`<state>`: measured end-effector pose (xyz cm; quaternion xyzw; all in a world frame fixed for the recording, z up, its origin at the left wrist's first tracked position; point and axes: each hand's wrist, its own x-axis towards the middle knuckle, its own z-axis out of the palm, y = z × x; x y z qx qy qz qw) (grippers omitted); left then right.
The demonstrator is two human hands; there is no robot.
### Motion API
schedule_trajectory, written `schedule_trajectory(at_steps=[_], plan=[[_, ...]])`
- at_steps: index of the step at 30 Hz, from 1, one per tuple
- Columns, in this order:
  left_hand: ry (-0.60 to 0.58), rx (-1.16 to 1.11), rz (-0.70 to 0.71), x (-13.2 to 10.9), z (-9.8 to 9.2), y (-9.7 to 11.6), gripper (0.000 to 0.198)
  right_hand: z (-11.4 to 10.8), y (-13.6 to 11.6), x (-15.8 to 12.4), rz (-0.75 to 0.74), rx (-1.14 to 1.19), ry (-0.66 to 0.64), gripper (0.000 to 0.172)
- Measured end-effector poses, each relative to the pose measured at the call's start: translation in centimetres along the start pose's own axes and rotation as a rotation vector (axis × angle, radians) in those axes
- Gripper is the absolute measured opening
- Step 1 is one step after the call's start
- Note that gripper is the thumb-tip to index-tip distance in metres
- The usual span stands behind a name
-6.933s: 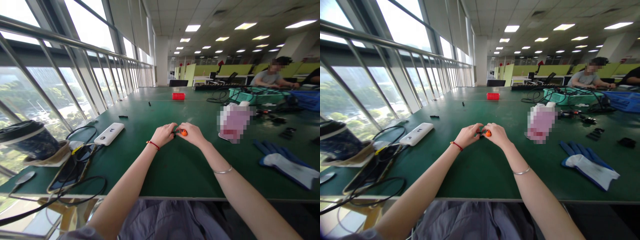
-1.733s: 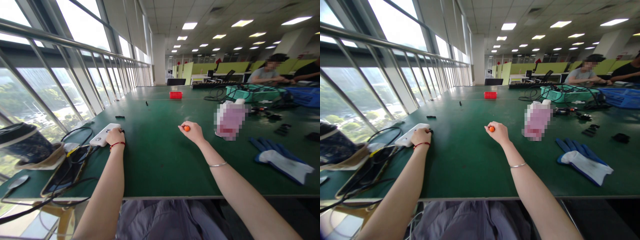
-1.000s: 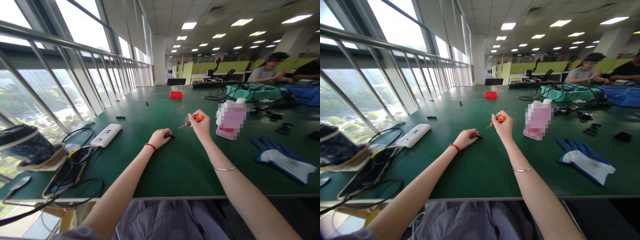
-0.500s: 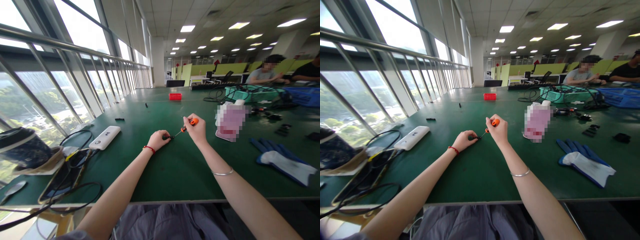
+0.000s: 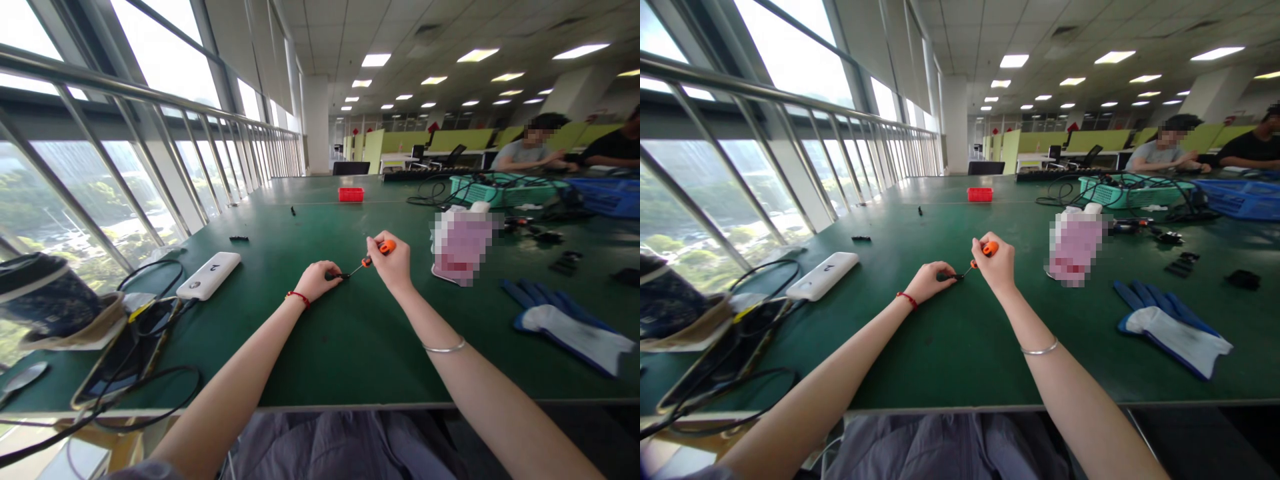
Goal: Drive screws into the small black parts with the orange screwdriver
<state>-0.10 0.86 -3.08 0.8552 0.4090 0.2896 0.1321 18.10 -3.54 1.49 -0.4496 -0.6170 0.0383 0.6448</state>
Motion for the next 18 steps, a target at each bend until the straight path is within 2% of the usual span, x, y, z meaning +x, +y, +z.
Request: schedule_trajectory(at_steps=[18], plan=[[-0.026,0.057,0.062,0.10,0.06,0.05,0.013,-0.06,0.14,0.04,0.001,-0.031,0.037,0.027]])
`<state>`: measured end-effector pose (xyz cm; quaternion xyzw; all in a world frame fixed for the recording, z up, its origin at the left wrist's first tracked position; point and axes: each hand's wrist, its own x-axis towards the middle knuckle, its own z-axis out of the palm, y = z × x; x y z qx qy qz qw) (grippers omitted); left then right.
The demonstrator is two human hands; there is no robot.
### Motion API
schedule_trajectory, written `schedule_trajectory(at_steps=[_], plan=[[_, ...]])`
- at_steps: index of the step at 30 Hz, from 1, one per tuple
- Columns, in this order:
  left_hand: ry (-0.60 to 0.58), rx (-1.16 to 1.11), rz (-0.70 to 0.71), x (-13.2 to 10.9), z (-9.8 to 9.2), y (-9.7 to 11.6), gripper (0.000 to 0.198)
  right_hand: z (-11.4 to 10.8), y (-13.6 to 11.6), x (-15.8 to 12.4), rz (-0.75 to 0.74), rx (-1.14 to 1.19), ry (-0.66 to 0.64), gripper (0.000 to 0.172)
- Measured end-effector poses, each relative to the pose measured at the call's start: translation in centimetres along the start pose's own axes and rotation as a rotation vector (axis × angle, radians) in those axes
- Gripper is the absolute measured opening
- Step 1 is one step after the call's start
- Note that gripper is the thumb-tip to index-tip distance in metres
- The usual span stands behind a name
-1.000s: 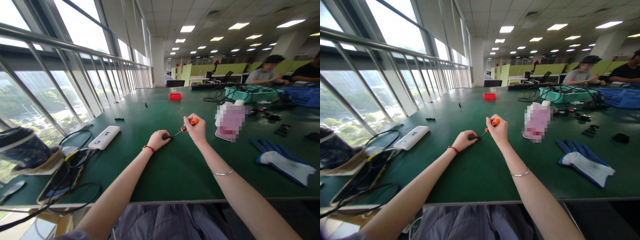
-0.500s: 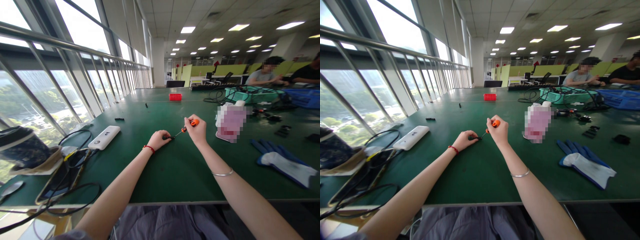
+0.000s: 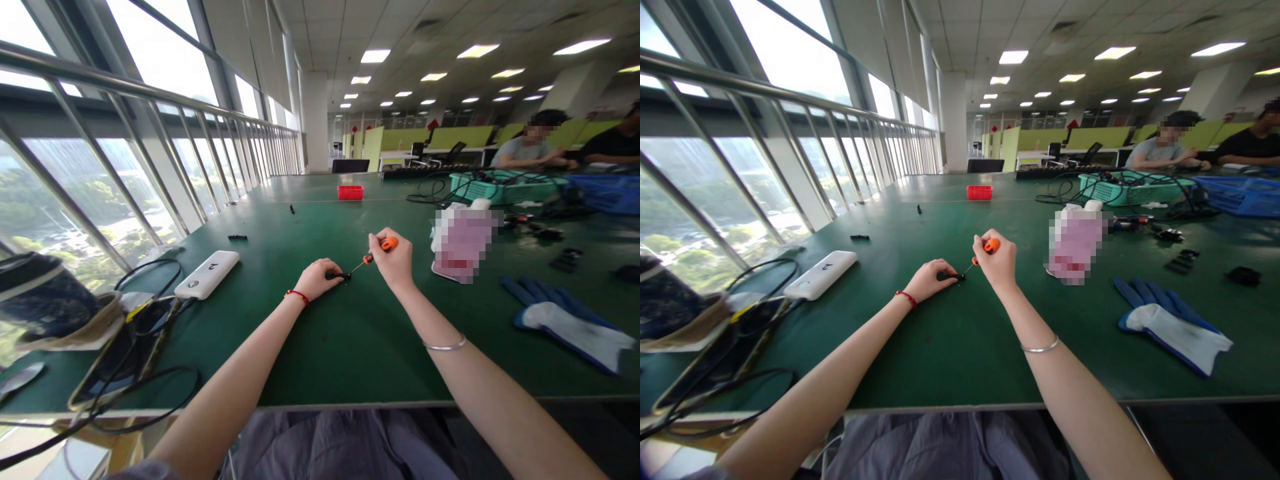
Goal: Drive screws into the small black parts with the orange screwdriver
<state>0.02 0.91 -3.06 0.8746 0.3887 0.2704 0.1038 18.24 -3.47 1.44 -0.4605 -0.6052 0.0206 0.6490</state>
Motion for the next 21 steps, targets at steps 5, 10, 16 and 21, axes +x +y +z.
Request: schedule_trajectory(at_steps=[5,10,16,21], plan=[[-0.021,0.049,0.008,-0.3,-0.4,0.4,0.019,-0.1,-0.1,0.0,-0.010,0.004,0.004,0.027],[-0.032,0.189,0.039,-0.9,-1.5,0.9,0.022,-0.1,-0.2,0.0,0.006,0.019,-0.021,0.028],[-0.068,0.339,0.157,-0.7,-1.6,0.8,0.020,-0.2,-0.2,0.0,-0.001,0.018,-0.037,0.028],[-0.039,0.351,0.118,-0.6,-1.9,1.7,0.019,-0.2,-0.2,0.1,0.005,0.012,-0.046,0.029]])
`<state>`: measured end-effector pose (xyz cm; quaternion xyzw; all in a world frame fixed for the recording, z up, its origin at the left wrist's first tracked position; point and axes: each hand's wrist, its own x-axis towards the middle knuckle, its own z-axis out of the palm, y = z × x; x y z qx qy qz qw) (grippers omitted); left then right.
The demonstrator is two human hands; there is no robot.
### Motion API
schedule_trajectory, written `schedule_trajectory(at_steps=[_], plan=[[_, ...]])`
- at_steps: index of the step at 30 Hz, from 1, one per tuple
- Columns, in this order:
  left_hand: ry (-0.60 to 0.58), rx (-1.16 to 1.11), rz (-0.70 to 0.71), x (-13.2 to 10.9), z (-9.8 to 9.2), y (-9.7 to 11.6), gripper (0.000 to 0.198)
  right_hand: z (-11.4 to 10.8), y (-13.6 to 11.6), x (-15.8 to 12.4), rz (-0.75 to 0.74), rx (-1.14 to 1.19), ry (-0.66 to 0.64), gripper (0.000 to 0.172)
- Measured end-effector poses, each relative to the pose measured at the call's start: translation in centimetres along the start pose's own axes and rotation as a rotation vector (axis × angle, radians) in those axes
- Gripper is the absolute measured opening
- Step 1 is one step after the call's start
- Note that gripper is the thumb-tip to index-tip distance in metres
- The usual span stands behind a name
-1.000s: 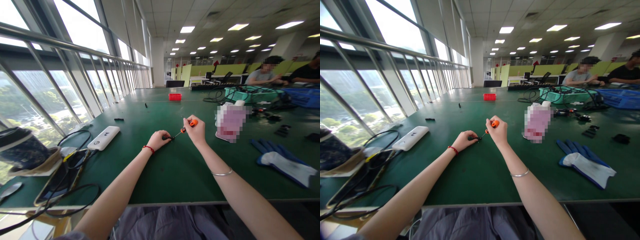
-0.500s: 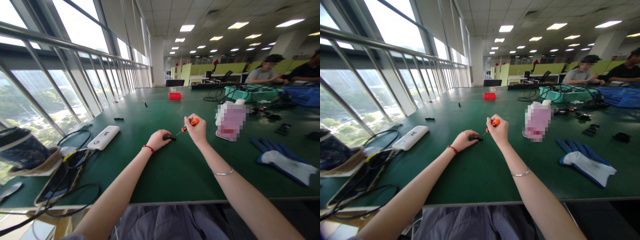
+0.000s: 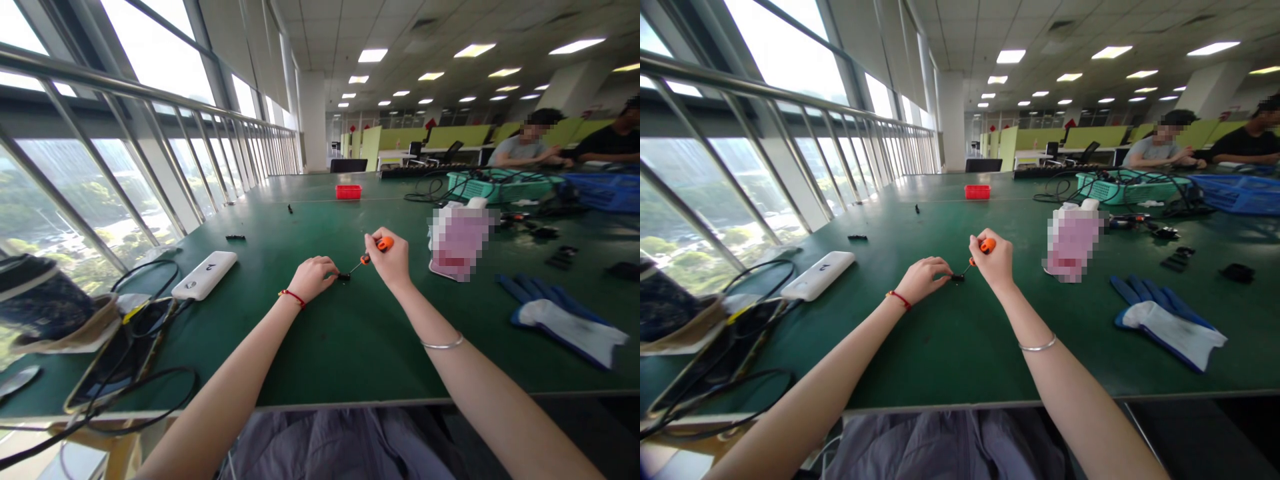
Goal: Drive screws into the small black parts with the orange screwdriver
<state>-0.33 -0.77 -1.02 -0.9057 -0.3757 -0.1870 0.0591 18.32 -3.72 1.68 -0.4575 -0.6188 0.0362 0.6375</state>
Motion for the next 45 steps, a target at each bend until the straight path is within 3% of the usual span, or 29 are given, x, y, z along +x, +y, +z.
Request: schedule_trajectory(at_steps=[3,9,16,19,23,26,31,45], plan=[[-0.003,-0.003,-0.007,-0.2,-0.7,1.0,0.020,-0.1,0.0,0.0,-0.006,-0.005,0.018,0.029],[-0.159,0.115,0.158,0.0,-0.5,2.6,0.024,-0.2,0.1,0.1,-0.021,-0.021,0.047,0.028],[-0.161,0.217,0.174,0.3,-0.2,2.6,0.023,-0.2,0.1,0.1,-0.028,-0.008,0.050,0.028],[-0.021,0.061,0.070,0.4,0.1,2.0,0.018,-0.2,0.1,0.1,-0.027,-0.013,0.049,0.027],[0.241,-0.292,-0.258,0.4,1.2,0.9,0.011,-0.2,0.1,0.1,-0.028,-0.020,0.050,0.027],[0.217,-0.460,-0.360,0.5,2.2,0.4,0.010,-0.1,0.1,0.1,-0.031,-0.031,0.043,0.027],[0.171,-0.529,-0.416,0.6,2.7,0.4,0.011,-0.2,0.0,0.0,-0.029,-0.031,0.047,0.027],[0.148,-0.399,-0.324,0.5,3.0,0.3,0.014,-0.1,0.0,0.0,-0.036,-0.041,0.051,0.026]])
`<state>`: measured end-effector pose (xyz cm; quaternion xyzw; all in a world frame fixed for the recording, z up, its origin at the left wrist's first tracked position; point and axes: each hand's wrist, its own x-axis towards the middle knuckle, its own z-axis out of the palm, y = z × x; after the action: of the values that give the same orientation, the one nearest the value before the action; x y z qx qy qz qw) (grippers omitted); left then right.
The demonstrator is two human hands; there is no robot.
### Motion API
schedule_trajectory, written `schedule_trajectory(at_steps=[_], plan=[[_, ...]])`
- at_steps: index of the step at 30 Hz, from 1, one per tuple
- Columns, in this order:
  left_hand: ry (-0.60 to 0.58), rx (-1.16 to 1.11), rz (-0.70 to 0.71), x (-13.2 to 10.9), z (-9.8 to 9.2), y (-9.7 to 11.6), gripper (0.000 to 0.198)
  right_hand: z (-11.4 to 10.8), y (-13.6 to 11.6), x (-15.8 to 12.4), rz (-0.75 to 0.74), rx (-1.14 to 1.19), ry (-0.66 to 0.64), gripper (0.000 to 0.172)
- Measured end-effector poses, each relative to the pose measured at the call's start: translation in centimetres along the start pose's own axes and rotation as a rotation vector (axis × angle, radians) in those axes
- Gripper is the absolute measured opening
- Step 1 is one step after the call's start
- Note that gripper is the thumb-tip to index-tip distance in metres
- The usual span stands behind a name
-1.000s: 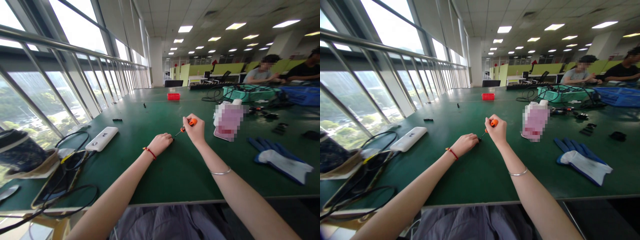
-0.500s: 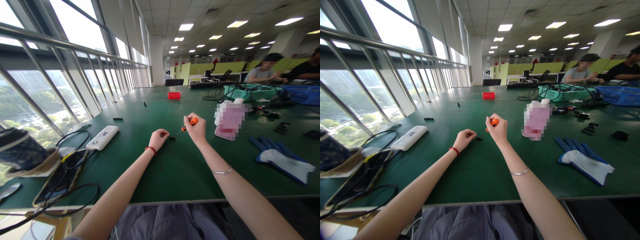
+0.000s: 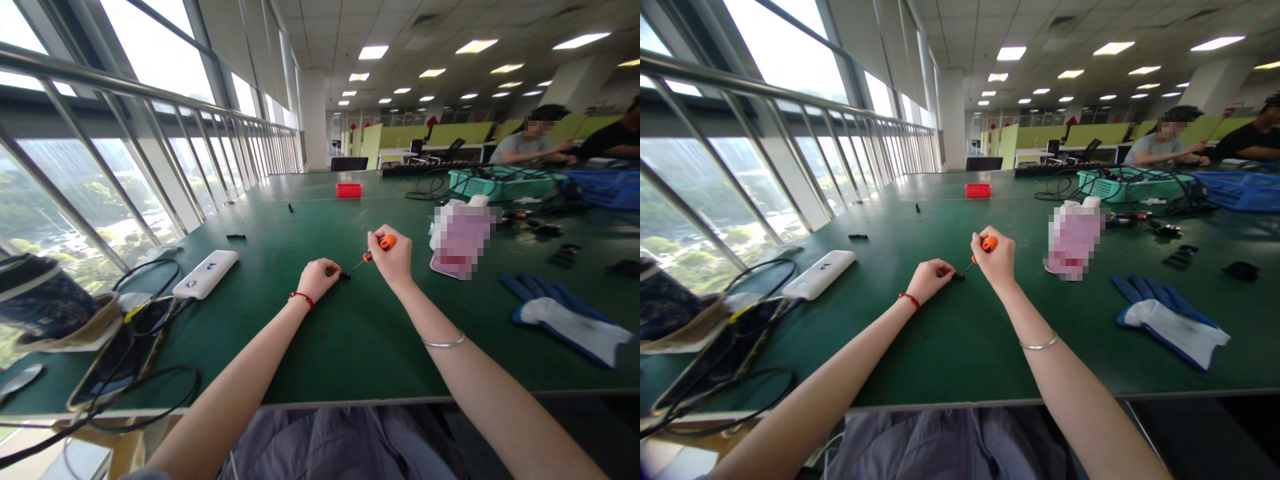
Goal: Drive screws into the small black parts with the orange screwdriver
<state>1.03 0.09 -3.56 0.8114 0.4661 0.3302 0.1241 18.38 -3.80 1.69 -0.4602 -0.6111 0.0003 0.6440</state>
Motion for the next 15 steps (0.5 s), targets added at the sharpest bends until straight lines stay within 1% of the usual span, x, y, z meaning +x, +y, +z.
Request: schedule_trajectory(at_steps=[8,15], plan=[[-0.077,0.188,0.108,0.1,-1.1,0.7,0.018,-0.1,-0.3,0.1,-0.007,-0.002,-0.002,0.027],[-0.101,0.220,0.127,0.0,-1.4,1.0,0.021,-0.1,-0.2,0.1,-0.006,0.003,-0.007,0.027]])
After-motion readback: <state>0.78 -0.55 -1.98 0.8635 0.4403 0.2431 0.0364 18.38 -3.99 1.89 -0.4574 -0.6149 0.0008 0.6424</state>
